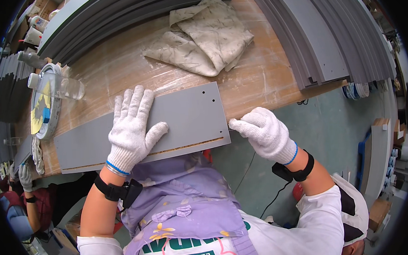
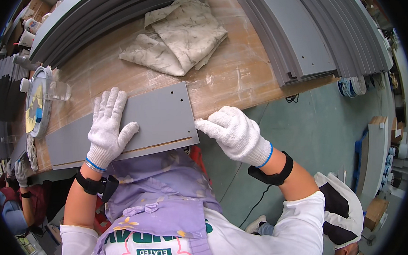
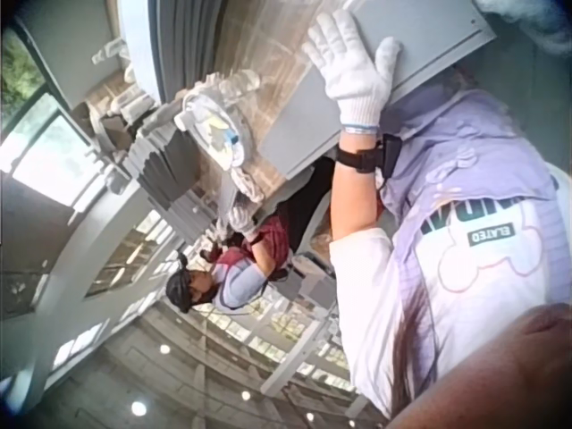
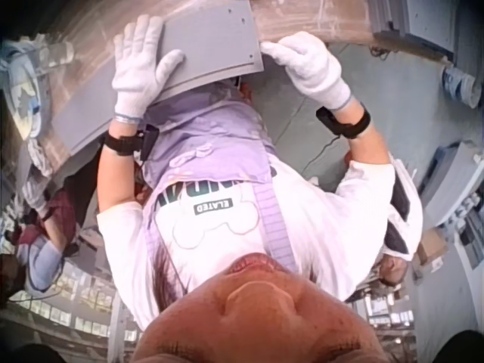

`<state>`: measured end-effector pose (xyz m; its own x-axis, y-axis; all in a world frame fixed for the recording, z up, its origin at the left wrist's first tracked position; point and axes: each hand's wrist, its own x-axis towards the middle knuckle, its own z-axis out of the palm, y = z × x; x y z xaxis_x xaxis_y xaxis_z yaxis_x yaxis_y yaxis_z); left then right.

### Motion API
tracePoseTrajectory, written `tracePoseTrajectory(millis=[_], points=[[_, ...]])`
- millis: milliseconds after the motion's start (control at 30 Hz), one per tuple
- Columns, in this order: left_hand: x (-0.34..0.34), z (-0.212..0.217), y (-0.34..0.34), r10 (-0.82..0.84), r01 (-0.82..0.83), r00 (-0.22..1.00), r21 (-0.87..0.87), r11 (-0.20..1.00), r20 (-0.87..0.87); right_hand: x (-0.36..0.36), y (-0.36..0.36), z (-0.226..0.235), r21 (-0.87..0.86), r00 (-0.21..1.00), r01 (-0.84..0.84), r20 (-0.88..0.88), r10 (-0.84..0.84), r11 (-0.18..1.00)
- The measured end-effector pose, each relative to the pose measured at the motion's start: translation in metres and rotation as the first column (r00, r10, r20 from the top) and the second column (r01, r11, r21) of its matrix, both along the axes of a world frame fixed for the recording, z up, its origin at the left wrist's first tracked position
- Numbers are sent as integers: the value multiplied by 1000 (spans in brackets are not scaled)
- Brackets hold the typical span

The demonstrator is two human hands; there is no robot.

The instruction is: The person cleans a grey rectangular panel with a cloth, then uses a small metal tool to scrape the surface and edges. They proceed to sand the panel's edges and corners with a blue block, wiping the surface with a cloth between steps. The person flips the panel to work on the other side, repeating the scraping and sanding process before placing the finished panel on a stack.

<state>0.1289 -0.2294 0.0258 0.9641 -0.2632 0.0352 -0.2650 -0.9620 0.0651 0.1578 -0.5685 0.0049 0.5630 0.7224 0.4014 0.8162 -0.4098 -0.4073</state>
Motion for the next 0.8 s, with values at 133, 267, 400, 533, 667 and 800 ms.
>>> tracePoseTrajectory(millis=[133,267,400,533,667,800], points=[[0,-2,0,2,-2,1000,-1,1000,4,-1,8,4,-141,994,-19,104,34,990],[0,-1,0,6,-6,1000,-2,1000,-4,-15,-4,1,-85,987,-137,66,143,987],[0,-2,0,6,-6,1000,1,1000,-3,-8,7,4,-57,995,5,95,1,998],[0,1,-1,6,-6,1000,-9,1000,-10,-13,1,0,-87,993,-81,74,87,993],[1,1,-1,2,-2,1000,-7,1000,-13,-29,-15,-18,86,983,-24,-180,39,996],[-3,-5,-4,7,-7,999,22,1000,31,-51,-13,-2,123,725,420,-642,-250,899]])
